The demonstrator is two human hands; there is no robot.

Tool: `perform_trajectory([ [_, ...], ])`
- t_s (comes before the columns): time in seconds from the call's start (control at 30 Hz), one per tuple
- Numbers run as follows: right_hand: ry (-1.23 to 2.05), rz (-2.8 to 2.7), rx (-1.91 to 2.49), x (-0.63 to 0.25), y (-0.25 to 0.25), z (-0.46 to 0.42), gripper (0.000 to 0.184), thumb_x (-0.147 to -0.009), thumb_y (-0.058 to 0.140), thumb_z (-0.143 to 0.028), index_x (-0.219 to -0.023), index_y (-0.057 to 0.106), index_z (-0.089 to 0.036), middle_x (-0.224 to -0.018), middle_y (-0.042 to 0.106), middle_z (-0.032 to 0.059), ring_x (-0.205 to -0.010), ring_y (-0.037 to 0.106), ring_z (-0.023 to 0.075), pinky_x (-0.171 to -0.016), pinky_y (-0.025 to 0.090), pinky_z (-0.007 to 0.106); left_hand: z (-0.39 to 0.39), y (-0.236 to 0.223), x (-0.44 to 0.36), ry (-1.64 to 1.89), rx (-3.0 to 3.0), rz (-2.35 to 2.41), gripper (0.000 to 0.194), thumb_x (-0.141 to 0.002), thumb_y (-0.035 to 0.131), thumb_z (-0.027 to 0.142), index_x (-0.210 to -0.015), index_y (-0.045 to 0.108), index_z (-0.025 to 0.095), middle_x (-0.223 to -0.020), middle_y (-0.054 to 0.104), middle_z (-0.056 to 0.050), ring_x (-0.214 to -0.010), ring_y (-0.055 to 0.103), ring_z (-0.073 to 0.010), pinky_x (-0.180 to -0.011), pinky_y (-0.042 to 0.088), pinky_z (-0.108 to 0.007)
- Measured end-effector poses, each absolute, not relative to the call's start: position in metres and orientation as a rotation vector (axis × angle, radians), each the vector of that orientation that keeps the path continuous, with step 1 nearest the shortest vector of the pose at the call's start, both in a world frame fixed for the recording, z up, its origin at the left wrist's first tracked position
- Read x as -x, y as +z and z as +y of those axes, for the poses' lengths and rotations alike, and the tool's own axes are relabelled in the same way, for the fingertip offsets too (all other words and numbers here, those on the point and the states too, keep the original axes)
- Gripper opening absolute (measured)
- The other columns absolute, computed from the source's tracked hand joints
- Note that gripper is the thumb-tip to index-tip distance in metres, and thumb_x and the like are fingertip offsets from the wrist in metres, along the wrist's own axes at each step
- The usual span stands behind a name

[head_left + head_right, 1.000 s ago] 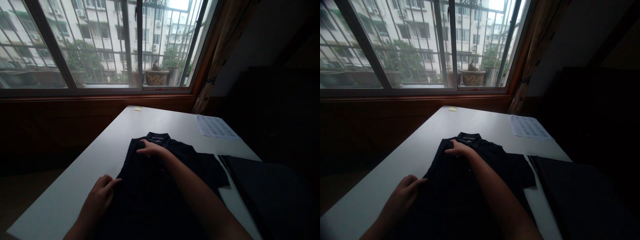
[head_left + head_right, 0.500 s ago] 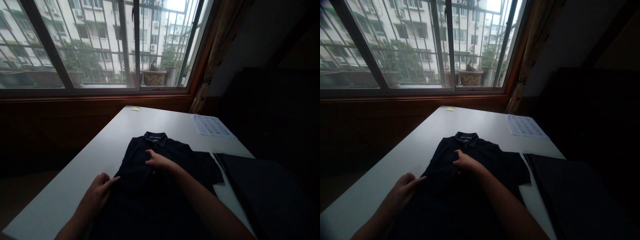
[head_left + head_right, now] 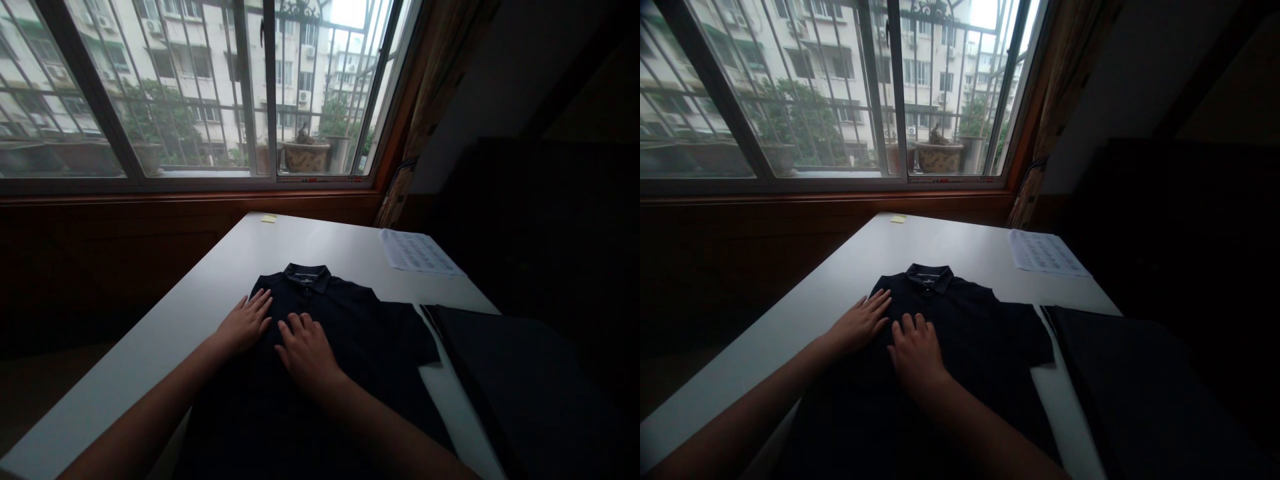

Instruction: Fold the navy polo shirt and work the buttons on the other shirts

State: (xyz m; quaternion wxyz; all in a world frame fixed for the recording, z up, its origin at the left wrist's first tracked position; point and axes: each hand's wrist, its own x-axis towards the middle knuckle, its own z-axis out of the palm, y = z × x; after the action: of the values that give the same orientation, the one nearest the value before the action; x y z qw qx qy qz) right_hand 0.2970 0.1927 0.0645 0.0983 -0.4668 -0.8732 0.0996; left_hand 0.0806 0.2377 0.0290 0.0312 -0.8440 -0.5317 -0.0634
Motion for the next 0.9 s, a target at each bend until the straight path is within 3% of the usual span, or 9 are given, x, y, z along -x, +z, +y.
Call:
perform_trajectory([
  [0.1, 0.344, -2.652, 1.216, -0.303, 0.049, 0.177, 0.053, -0.097, 0.052, -0.045, -0.145, 0.05, -0.022, -0.155, 0.042, 0.0148, -0.145, 0.033, 0.037, -0.116, 0.03, 0.056, 0.265, 0.015, -0.075, -0.184, 2.596, -1.658, 0.056, -0.105, 0.031, 0.041, -0.155, 0.031, 0.017, -0.164, 0.022, -0.01, -0.153, 0.019, -0.0279, -0.12, 0.024, -0.053],
  [0.33, 0.444, -2.65, 1.128, -0.319, 0.033, 0.165, 0.059, -0.099, 0.047, -0.051, -0.152, 0.04, -0.028, -0.165, 0.021, 0.0069, -0.152, 0.018, 0.0314, -0.123, 0.019, 0.053, 0.289, 0.019, -0.068, -0.158, 2.579, -1.697, 0.058, -0.105, 0.028, 0.042, -0.156, 0.029, 0.016, -0.165, 0.018, -0.011, -0.153, 0.017, -0.0292, -0.119, 0.023, -0.055],
  [0.47, 0.484, -2.648, 1.107, -0.324, 0.035, 0.165, 0.061, -0.099, 0.046, -0.054, -0.153, 0.037, -0.03, -0.165, 0.019, 0.0047, -0.153, 0.016, 0.0294, -0.124, 0.018, 0.053, 0.271, 0.028, -0.072, -0.165, 2.577, -1.674, 0.057, -0.105, 0.028, 0.044, -0.156, 0.029, 0.017, -0.165, 0.017, -0.01, -0.153, 0.015, -0.0298, -0.12, 0.019, -0.057],
  [0.63, 0.487, -2.641, 1.099, -0.326, 0.036, 0.164, 0.063, -0.099, 0.044, -0.054, -0.155, 0.034, -0.027, -0.165, 0.018, 0.0056, -0.153, 0.015, 0.0292, -0.124, 0.018, 0.054, 0.213, 0.025, -0.072, -0.26, 2.619, -1.485, 0.056, -0.106, 0.029, 0.046, -0.157, 0.027, 0.022, -0.164, 0.024, -0.008, -0.152, 0.02, -0.0259, -0.122, 0.021, -0.051],
  [0.77, 0.511, -2.653, 1.049, -0.329, 0.036, 0.166, 0.063, -0.099, 0.045, -0.052, -0.154, 0.036, -0.023, -0.164, 0.024, 0.0074, -0.152, 0.018, 0.0286, -0.124, 0.019, 0.052, 0.182, 0.011, -0.067, -0.273, 2.628, -1.465, 0.061, -0.104, 0.035, 0.048, -0.158, 0.019, 0.026, -0.163, 0.027, -0.007, -0.15, 0.027, -0.0245, -0.121, 0.025, -0.048],
  [0.9, 0.522, -2.575, 1.057, -0.353, 0.048, 0.187, 0.048, -0.101, 0.046, -0.038, -0.146, 0.049, -0.021, -0.157, 0.041, 0.0078, -0.146, 0.036, 0.024, -0.121, 0.03, 0.043, 0.177, 0.007, -0.066, -0.259, 2.616, -1.5, 0.062, -0.104, 0.037, 0.049, -0.158, 0.017, 0.026, -0.163, 0.025, -0.007, -0.15, 0.028, -0.0259, -0.12, 0.026, -0.051],
])
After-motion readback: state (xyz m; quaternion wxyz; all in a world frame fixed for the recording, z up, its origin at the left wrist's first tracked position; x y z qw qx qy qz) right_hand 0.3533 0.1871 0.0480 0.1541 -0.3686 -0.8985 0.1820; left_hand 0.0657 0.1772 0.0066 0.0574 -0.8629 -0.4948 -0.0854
